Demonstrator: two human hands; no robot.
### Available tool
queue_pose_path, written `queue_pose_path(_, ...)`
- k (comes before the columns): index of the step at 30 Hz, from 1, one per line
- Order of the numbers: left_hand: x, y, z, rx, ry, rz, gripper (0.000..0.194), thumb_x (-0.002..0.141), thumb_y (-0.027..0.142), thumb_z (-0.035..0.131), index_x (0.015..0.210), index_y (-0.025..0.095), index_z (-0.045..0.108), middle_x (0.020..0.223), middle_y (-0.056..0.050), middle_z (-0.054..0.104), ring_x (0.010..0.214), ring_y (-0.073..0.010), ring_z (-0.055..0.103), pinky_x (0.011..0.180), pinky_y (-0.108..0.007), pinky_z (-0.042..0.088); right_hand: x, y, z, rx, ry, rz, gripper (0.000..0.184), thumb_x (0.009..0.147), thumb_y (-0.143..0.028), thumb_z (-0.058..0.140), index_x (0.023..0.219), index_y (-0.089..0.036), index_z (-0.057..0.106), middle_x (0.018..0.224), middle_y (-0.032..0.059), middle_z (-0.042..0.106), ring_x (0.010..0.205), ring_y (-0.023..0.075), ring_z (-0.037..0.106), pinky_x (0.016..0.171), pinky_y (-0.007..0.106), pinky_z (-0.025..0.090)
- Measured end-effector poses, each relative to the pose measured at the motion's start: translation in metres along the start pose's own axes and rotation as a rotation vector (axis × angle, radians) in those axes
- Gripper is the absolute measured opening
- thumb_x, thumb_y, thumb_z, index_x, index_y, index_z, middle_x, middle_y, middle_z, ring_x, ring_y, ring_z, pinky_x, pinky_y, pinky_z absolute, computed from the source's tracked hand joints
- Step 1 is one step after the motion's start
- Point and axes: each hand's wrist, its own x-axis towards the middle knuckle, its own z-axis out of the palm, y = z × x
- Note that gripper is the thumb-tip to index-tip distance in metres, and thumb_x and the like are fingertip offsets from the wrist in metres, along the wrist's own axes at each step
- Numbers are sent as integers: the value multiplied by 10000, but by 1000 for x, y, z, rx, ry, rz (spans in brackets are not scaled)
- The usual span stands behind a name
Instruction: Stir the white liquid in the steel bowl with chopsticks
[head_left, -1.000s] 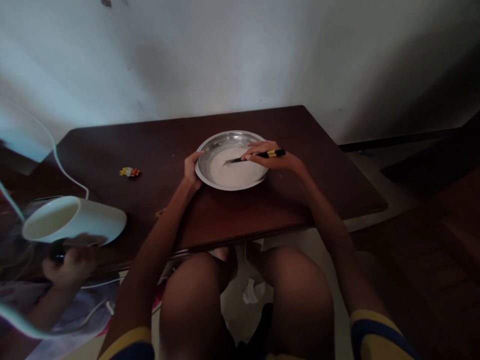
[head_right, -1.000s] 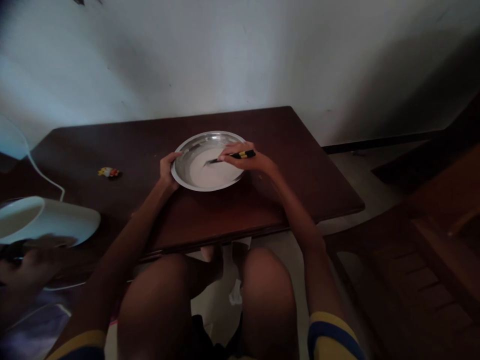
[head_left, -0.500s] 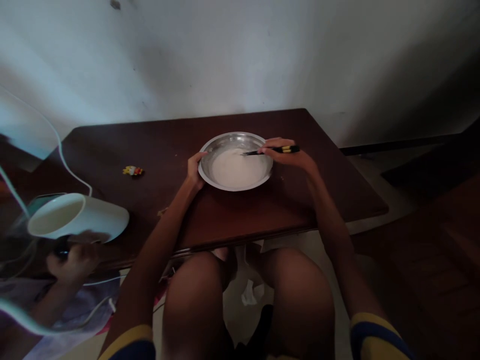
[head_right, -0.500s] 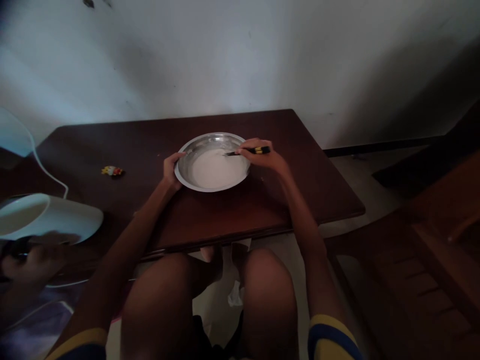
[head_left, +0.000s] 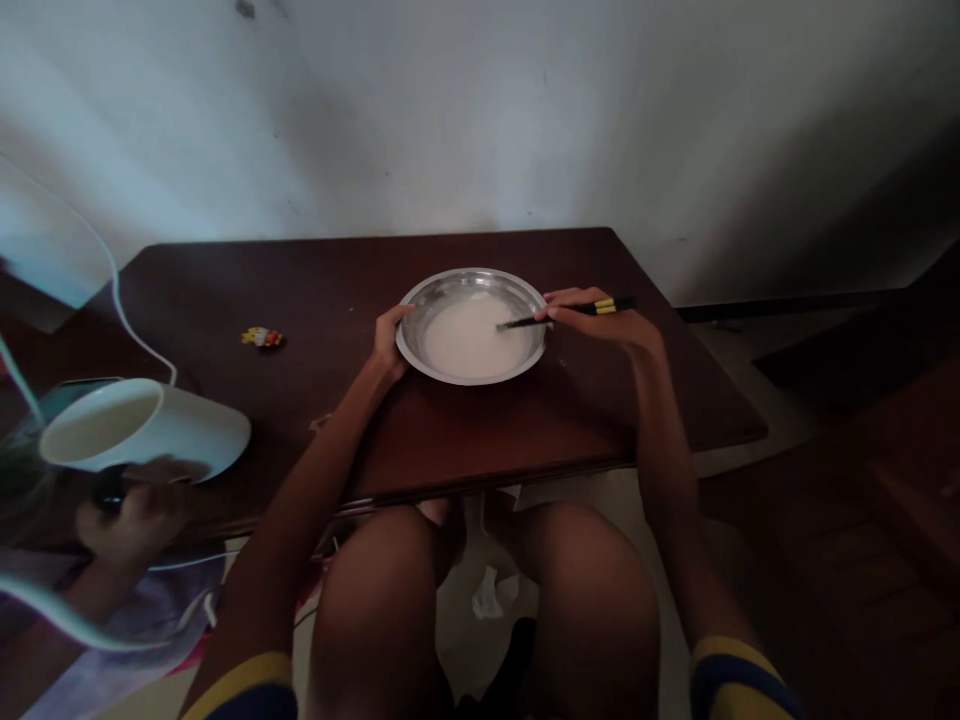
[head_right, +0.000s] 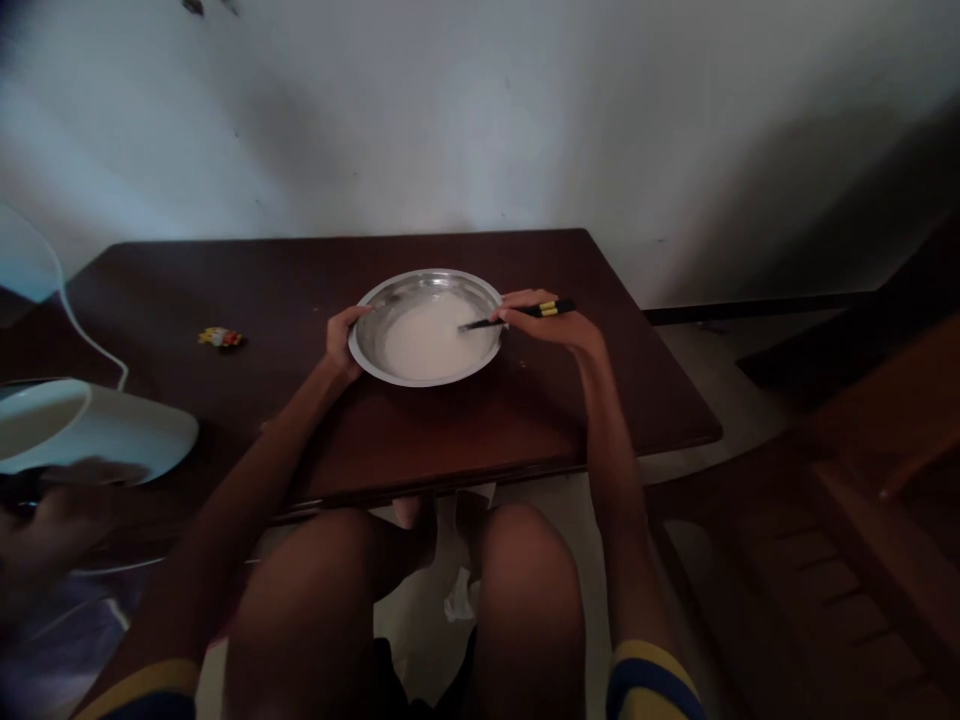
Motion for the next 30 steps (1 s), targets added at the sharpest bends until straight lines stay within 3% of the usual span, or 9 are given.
queue_pose_path(4,1,-1,-1,11,-11,-1,122,634,276,689,654,164,644,599,-57,684,812,-279,729,745,-337,601,0,-19,12,52,-271,-142,277,946,-412,572,1067,-282,784,1172,-16,757,1372,206,535,1187,393,403)
queue_pose_path(8,2,-2,-3,20,1,24,119,655,280,693,653,174,638,570,-36,661,812,-270,730,753,-330,601,19,-17,36,-31,-72,-110,296,957,-404,553,1098,-265,774,1188,1,749,1290,207,603,1179,397,413)
queue_pose_path(11,2,-2,-3,15,-21,12,101,682,257,654,622,186,616,533,-35,640,837,-277,731,760,-342,606,12,2,22,-94,75,-23,307,945,-460,571,1056,-272,787,1153,29,754,1269,232,617,1169,429,425)
queue_pose_path(15,-1,-1,0,9,-1,13,99,706,253,623,632,190,640,559,-50,669,878,-294,735,765,-360,616,-12,3,-6,-1,-74,-14,310,931,-516,584,1033,-308,790,1163,6,752,1339,224,565,1175,415,422)
queue_pose_path(19,-2,0,2,1,29,2,114,726,242,614,638,183,655,589,-66,692,901,-308,734,778,-377,622,-5,-21,9,62,-279,-137,315,954,-470,556,1073,-282,779,1176,-12,753,1371,202,535,1177,395,415)
queue_pose_path(21,-2,-1,1,11,19,8,137,746,244,612,640,172,660,592,-67,691,897,-299,734,788,-372,621,8,-24,23,62,-270,-167,314,955,-446,555,1103,-271,770,1225,-8,736,1364,204,542,1183,401,405)
queue_pose_path(23,-2,-1,0,17,5,13,153,766,244,604,653,160,664,602,-69,694,898,-293,730,797,-366,616,17,-18,28,29,-171,-142,322,948,-452,560,1100,-263,772,1227,10,734,1310,217,588,1175,413,413)
queue_pose_path(27,-1,-1,-1,25,0,-8,146,771,268,603,725,151,677,674,-73,724,923,-307,722,800,-385,606,6,0,9,-50,22,-68,349,927,-523,576,1018,-267,796,1122,34,762,1193,242,656,1128,438,458)
queue_pose_path(30,0,-2,-2,39,-7,9,153,744,301,647,763,154,685,722,-72,736,924,-308,722,798,-380,602,-8,-6,0,3,-120,-120,347,933,-529,571,1017,-279,796,1113,17,766,1246,228,629,1127,414,460)
